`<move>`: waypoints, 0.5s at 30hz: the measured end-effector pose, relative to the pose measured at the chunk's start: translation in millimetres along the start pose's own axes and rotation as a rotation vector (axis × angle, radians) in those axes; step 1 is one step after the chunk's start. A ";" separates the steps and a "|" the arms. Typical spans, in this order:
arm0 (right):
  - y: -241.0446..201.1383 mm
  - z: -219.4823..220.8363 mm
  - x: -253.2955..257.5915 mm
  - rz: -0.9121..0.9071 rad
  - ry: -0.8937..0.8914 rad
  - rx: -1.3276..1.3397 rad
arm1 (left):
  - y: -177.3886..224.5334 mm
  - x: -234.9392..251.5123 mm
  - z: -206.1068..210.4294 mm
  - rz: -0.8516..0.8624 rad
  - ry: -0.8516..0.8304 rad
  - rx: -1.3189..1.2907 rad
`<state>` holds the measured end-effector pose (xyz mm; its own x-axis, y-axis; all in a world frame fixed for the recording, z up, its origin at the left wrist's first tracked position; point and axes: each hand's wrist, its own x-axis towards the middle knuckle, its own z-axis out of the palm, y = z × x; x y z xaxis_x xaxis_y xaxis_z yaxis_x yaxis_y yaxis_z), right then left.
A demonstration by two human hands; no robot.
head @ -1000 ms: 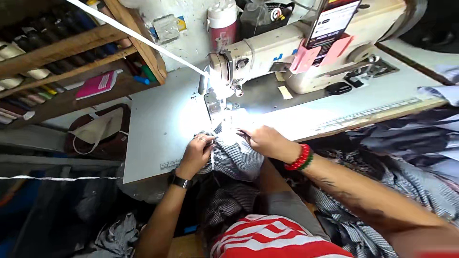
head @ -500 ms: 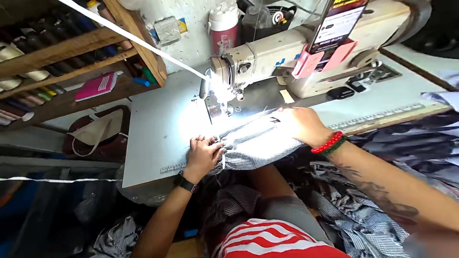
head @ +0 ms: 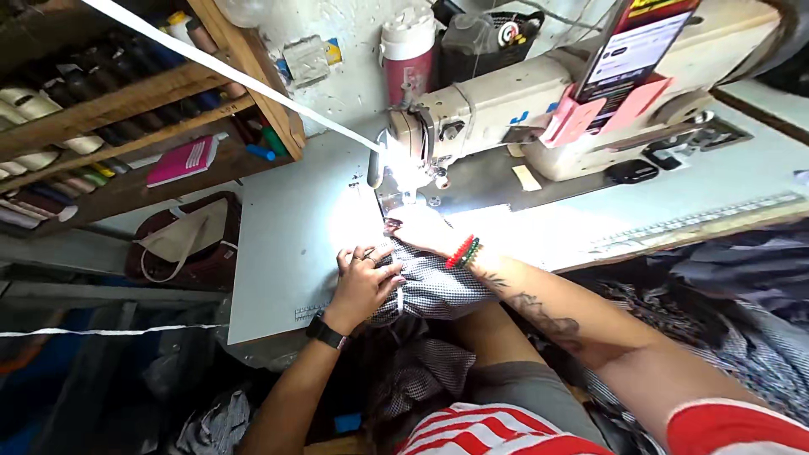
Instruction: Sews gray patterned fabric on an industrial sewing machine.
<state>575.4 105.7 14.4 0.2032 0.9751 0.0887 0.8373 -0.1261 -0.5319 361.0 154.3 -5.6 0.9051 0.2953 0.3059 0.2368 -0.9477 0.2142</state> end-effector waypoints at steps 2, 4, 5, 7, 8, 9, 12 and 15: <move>-4.3 1.0 3.0 0.039 0.034 0.003 | -6.4 5.6 -3.8 -0.034 -0.043 0.010; -7.7 1.7 6.1 0.056 0.043 -0.002 | -9.5 12.5 -7.6 -0.068 -0.104 0.044; -7.5 3.6 7.5 0.042 0.051 -0.014 | -10.6 15.0 -7.5 -0.079 -0.126 0.066; -5.6 8.6 4.3 -0.004 0.087 -0.048 | -11.7 17.7 -6.3 -0.094 -0.155 0.083; -4.6 9.3 -2.9 -0.036 0.121 -0.086 | -12.2 18.4 -6.0 -0.096 -0.162 0.087; -3.7 7.5 -15.1 -0.077 0.176 -0.143 | -12.4 18.9 -6.6 -0.094 -0.167 0.093; 7.5 -13.2 -68.8 -0.017 0.249 -0.298 | -13.1 21.9 -7.5 -0.102 -0.183 0.125; 42.8 -32.6 -91.8 0.087 0.153 -0.323 | -19.0 36.7 -4.8 -0.114 -0.151 0.163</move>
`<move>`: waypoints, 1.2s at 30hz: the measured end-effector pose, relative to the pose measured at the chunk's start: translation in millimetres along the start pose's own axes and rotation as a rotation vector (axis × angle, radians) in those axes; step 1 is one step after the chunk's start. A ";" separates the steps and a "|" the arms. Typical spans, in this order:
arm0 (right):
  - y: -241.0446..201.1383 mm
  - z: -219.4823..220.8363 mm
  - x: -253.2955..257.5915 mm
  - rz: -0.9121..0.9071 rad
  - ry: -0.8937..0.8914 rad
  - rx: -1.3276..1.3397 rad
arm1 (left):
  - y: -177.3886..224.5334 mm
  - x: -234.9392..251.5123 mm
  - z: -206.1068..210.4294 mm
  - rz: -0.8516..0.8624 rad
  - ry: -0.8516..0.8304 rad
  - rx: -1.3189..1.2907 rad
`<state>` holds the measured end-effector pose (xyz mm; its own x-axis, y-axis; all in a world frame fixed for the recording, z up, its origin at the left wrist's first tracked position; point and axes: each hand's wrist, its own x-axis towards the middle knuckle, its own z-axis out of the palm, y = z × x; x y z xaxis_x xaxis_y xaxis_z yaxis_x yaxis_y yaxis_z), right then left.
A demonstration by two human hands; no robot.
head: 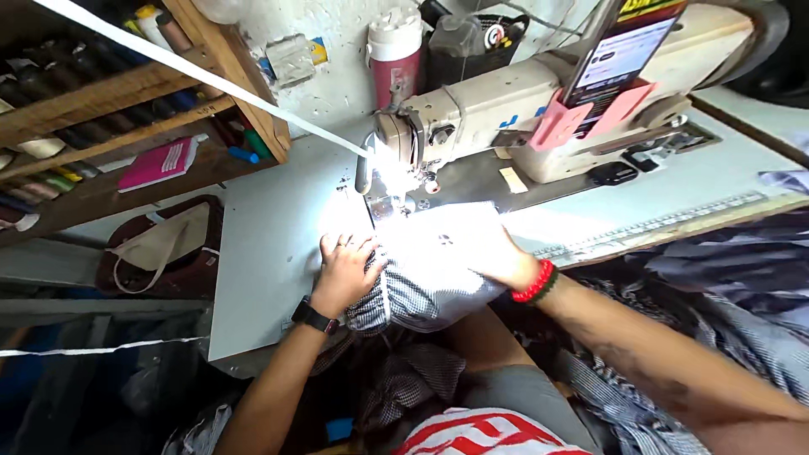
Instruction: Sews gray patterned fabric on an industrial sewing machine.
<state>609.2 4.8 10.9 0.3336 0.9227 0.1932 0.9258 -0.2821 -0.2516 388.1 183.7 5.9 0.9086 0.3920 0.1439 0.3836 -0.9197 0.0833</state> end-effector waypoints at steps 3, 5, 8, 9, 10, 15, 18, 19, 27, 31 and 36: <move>21.2 -1.3 24.4 -0.012 -0.068 0.042 | -6.6 17.5 3.7 -0.026 0.012 0.028; 33.8 3.5 44.0 -0.069 -0.035 0.064 | -12.7 29.3 3.1 -0.042 0.012 0.036; 46.1 6.0 67.3 -0.111 0.008 0.075 | -20.2 44.0 2.0 -0.043 0.001 0.015; 40.1 1.5 65.6 -0.090 -0.023 0.057 | -17.0 42.6 2.0 -0.030 -0.006 0.010; 29.8 -3.5 57.4 -0.057 -0.070 0.027 | -11.0 37.9 0.3 -0.017 -0.031 0.012; 29.7 0.8 12.4 -0.010 -0.012 0.090 | 0.2 27.3 -9.6 -0.064 -0.200 -0.023; 39.1 3.0 11.6 -0.030 0.011 -0.054 | 10.7 18.6 -6.1 0.100 -0.154 -0.011; 37.2 1.2 6.5 -0.086 0.022 -0.091 | 14.4 16.4 -11.5 0.097 -0.242 -0.040; 34.9 -8.3 -4.0 -0.185 0.006 -0.017 | 11.5 10.4 -12.5 0.065 -0.292 -0.110; 27.8 -13.8 -11.3 -0.065 -0.088 0.010 | 15.9 1.4 -7.5 0.114 -0.222 -0.107; 38.4 -1.3 -13.7 -0.123 -0.077 -0.089 | 9.8 3.0 -7.1 0.014 -0.304 -0.099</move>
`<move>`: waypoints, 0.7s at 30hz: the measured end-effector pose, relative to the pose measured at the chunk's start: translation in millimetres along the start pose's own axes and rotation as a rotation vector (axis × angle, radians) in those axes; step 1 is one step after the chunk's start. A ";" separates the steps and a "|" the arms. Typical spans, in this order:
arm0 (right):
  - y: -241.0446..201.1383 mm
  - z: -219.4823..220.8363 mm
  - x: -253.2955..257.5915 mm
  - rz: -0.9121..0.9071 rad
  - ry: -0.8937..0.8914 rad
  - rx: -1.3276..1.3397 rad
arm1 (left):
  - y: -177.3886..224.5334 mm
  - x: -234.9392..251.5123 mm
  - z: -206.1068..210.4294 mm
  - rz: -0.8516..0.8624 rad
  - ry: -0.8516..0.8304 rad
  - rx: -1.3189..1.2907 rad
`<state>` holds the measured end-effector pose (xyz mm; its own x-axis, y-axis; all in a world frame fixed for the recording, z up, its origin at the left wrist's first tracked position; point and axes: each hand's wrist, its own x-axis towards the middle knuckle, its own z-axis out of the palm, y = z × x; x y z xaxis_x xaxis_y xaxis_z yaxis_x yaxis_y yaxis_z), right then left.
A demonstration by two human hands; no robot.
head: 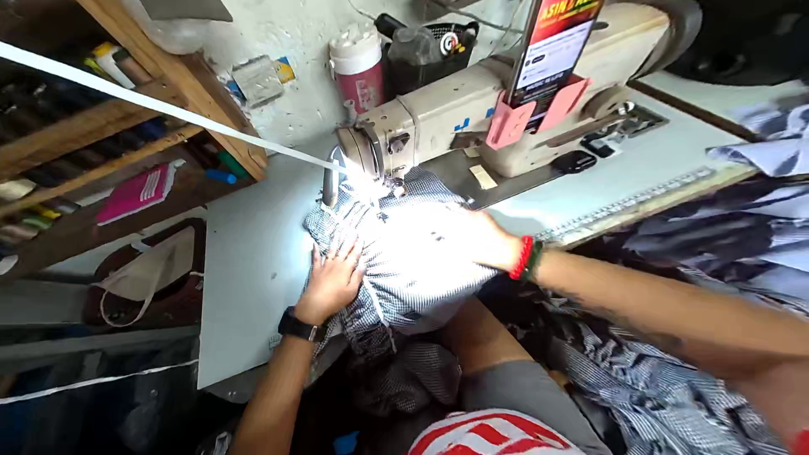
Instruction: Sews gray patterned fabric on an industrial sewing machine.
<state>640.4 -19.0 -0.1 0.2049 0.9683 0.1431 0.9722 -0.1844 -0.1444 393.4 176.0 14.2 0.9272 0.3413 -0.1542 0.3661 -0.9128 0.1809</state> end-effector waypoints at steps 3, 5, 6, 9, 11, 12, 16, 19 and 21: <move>-10.7 -2.0 -5.4 -0.084 0.047 -0.047 | 10.6 -4.8 -4.5 0.053 -0.038 0.023; -12.2 -0.3 -7.2 -0.114 0.050 0.027 | 9.2 -2.6 -8.6 -0.001 -0.076 -0.013; -9.6 -0.3 -5.9 -0.072 0.017 0.053 | 6.5 -1.2 -6.9 -0.023 -0.057 -0.006; -12.0 -4.6 -12.1 -0.045 0.050 0.075 | 15.7 -7.2 -2.6 0.046 -0.013 0.035; -14.3 2.7 -16.3 -0.172 0.182 0.065 | 17.8 -9.3 -8.2 0.027 -0.095 -0.008; -12.9 2.6 -14.8 -0.139 0.123 0.061 | 14.0 -7.1 -8.2 0.000 -0.094 -0.018; -11.6 -11.6 -12.4 -0.034 0.025 0.070 | 19.3 -11.8 -4.5 0.060 -0.014 0.059; -7.7 -2.0 -15.0 -0.124 0.069 0.045 | 16.4 -10.1 -4.7 0.022 -0.050 0.001; -7.7 -13.7 -7.7 0.064 -0.133 0.064 | 11.7 -7.1 -3.1 0.000 -0.035 0.049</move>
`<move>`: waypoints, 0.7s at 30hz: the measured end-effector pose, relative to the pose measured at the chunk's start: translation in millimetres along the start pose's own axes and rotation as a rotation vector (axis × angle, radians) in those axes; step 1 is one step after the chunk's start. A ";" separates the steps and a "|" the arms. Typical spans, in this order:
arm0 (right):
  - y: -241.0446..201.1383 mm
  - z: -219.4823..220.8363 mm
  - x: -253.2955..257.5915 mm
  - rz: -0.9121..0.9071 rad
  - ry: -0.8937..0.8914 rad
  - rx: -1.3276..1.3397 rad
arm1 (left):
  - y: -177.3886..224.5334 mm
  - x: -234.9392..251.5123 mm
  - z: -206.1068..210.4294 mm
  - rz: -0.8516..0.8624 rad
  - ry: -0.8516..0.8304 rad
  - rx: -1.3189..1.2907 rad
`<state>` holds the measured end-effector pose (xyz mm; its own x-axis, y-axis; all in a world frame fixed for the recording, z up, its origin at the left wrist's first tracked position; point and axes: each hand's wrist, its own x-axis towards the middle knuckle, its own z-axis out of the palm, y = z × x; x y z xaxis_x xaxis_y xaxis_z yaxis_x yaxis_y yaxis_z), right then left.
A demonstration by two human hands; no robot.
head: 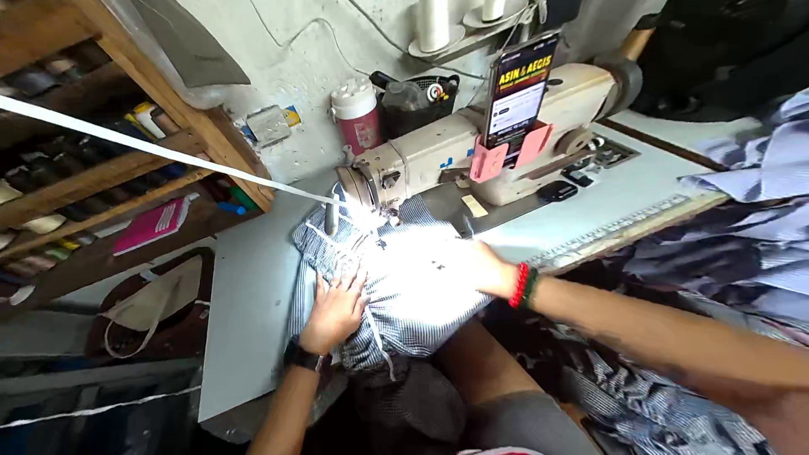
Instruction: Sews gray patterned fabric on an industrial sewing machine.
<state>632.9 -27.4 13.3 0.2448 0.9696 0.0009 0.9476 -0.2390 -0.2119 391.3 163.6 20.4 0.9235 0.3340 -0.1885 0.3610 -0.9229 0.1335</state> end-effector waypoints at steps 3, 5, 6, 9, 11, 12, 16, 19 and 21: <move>-1.4 13.7 -9.6 -0.192 0.273 -0.019 | 8.7 -5.2 -3.9 0.076 -0.027 -0.018; 0.6 14.9 -10.1 -0.213 0.211 0.008 | 1.8 -0.4 -3.0 0.052 -0.024 -0.059; 1.7 8.8 -6.7 -0.133 0.118 0.017 | -2.7 3.2 -2.8 0.030 -0.015 -0.040; 0.8 6.4 -8.8 -0.099 0.153 0.064 | 4.2 -1.3 -2.7 0.086 0.011 0.005; 3.9 16.1 -8.6 -0.253 0.265 -0.020 | 4.3 -1.2 -4.8 0.102 -0.016 -0.051; 6.5 13.7 -7.3 -0.222 0.195 -0.011 | 0.1 1.6 -3.2 0.071 -0.020 -0.063; 3.9 3.7 -8.9 -0.105 0.135 0.025 | 5.2 0.5 -0.6 0.093 -0.003 -0.026; 7.5 12.6 -9.5 -0.178 0.227 -0.018 | 1.7 2.1 -3.7 0.097 -0.023 -0.127; 9.3 4.8 -6.3 -0.029 0.084 0.009 | -2.4 4.1 -1.1 0.066 -0.027 -0.085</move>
<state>639.2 -35.5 6.6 0.2341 0.9681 0.0889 0.9526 -0.2102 -0.2199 394.4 167.4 20.4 0.9424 0.2664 -0.2025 0.3100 -0.9228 0.2287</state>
